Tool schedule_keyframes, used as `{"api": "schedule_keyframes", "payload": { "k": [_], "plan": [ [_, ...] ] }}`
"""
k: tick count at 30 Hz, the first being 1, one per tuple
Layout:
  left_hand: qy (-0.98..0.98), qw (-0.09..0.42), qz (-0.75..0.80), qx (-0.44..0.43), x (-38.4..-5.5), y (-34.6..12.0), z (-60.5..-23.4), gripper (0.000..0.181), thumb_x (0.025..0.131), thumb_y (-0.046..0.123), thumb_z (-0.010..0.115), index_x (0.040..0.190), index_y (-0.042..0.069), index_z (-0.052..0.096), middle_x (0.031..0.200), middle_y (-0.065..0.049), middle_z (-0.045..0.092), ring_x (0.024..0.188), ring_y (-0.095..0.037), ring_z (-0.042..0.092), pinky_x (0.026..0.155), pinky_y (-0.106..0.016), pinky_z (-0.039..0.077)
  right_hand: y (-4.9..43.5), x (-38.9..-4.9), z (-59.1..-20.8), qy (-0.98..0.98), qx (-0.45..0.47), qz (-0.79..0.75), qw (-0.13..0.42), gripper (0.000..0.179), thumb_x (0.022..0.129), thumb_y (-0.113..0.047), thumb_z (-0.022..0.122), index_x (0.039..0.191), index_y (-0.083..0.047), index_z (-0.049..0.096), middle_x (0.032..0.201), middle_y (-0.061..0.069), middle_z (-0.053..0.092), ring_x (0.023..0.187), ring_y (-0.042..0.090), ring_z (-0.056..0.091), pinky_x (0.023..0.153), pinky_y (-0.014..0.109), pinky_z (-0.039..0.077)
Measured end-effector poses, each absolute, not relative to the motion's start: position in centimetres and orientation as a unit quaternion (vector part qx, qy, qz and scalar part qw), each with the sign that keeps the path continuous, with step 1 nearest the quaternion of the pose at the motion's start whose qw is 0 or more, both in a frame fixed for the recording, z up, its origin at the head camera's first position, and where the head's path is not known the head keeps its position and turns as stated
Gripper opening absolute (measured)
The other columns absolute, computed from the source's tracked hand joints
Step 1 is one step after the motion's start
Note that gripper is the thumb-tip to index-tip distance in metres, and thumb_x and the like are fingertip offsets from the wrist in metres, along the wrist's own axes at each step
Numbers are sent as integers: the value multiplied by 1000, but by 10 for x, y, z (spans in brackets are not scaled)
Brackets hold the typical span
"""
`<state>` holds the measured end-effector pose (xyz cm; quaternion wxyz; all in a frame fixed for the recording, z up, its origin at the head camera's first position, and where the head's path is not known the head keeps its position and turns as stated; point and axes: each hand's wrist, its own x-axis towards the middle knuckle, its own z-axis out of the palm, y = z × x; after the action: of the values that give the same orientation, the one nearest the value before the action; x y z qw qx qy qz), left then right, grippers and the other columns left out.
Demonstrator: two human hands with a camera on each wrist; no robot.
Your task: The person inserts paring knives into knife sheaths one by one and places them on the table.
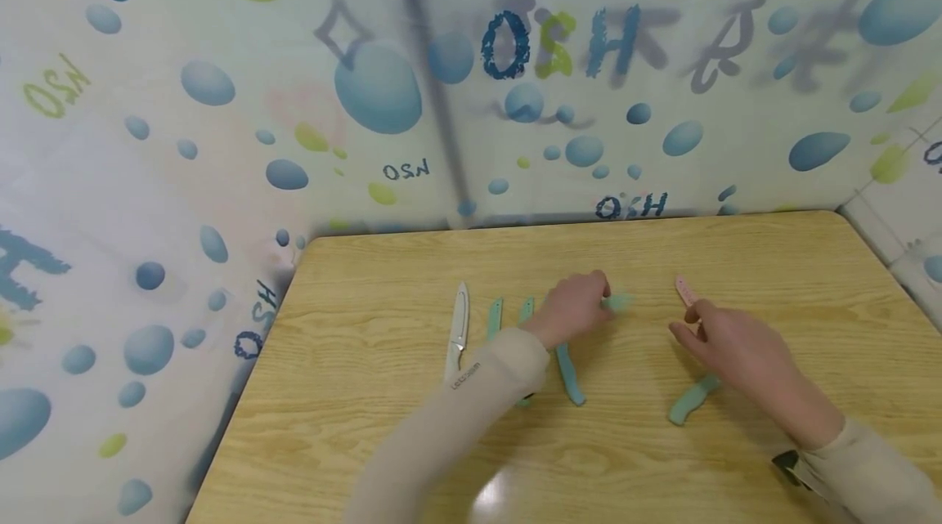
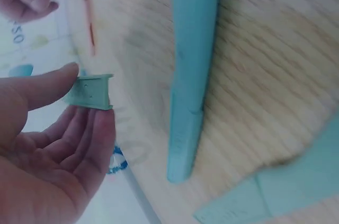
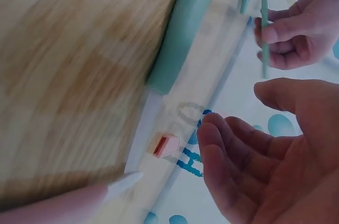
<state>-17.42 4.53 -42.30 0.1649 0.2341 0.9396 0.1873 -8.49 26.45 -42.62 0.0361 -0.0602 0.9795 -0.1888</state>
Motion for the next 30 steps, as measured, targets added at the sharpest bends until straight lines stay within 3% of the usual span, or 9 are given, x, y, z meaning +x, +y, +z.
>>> {"api": "schedule_keyframes", "payload": {
  "k": [3, 7, 10, 13, 17, 24, 30],
  "plan": [
    [934, 155, 231, 226, -176, 34, -423, 29, 101, 25, 71, 126, 12, 64, 101, 3, 70, 75, -6, 62, 60, -19, 49, 266, -81, -427, 980, -71, -179, 38, 34, 104, -32, 63, 103, 2, 67, 70, 0, 61, 52, 13, 49, 43, 32, 40],
    [919, 137, 284, 238, -177, 19, -421, 11, 102, 21, 69, 101, 10, 65, 81, 3, 62, 65, -7, 54, 55, -18, 43, 267, -74, -429, 980, -69, -178, 57, 32, 104, -32, 63, 98, -1, 67, 73, 2, 65, 54, 13, 53, 44, 33, 42],
    [903, 121, 332, 244, -175, 8, -418, 15, 101, 19, 70, 90, 12, 63, 81, 4, 61, 68, -7, 55, 56, -18, 44, 269, -69, -433, 980, -66, -178, 60, 32, 105, -33, 62, 94, -3, 66, 73, 2, 67, 54, 13, 53, 45, 33, 42],
    [885, 114, 381, 241, -172, -3, -416, 8, 101, 18, 71, 99, 10, 69, 90, 5, 68, 78, -5, 61, 62, -17, 50, 270, -65, -436, 981, -61, -175, 61, 32, 105, -34, 60, 92, -5, 65, 66, 0, 60, 52, 14, 47, 45, 32, 37],
    [868, 113, 426, 229, -167, -14, -418, 19, 101, 18, 70, 116, 7, 73, 98, 2, 71, 86, -7, 64, 68, -17, 54, 275, -59, -438, 981, -47, -175, 67, 36, 106, -38, 58, 89, -7, 62, 59, -2, 48, 52, 16, 42, 45, 32, 32],
    [826, 96, 525, 178, -158, -29, -423, 23, 102, 17, 69, 122, 8, 73, 113, -3, 74, 84, -9, 66, 68, -22, 57, 280, -55, -437, 985, -51, -145, 76, 51, 107, -42, 53, 64, -17, 47, 56, -4, 36, 52, 13, 34, 48, 29, 25],
    [777, 117, 604, 133, -154, -40, -425, 27, 104, 15, 64, 128, 4, 70, 108, -2, 78, 101, -14, 71, 84, -37, 62, 281, -49, -440, 986, -46, -135, 90, 57, 106, -48, 53, 58, -19, 41, 54, -7, 32, 51, 12, 30, 47, 28, 23]
  ]
}}
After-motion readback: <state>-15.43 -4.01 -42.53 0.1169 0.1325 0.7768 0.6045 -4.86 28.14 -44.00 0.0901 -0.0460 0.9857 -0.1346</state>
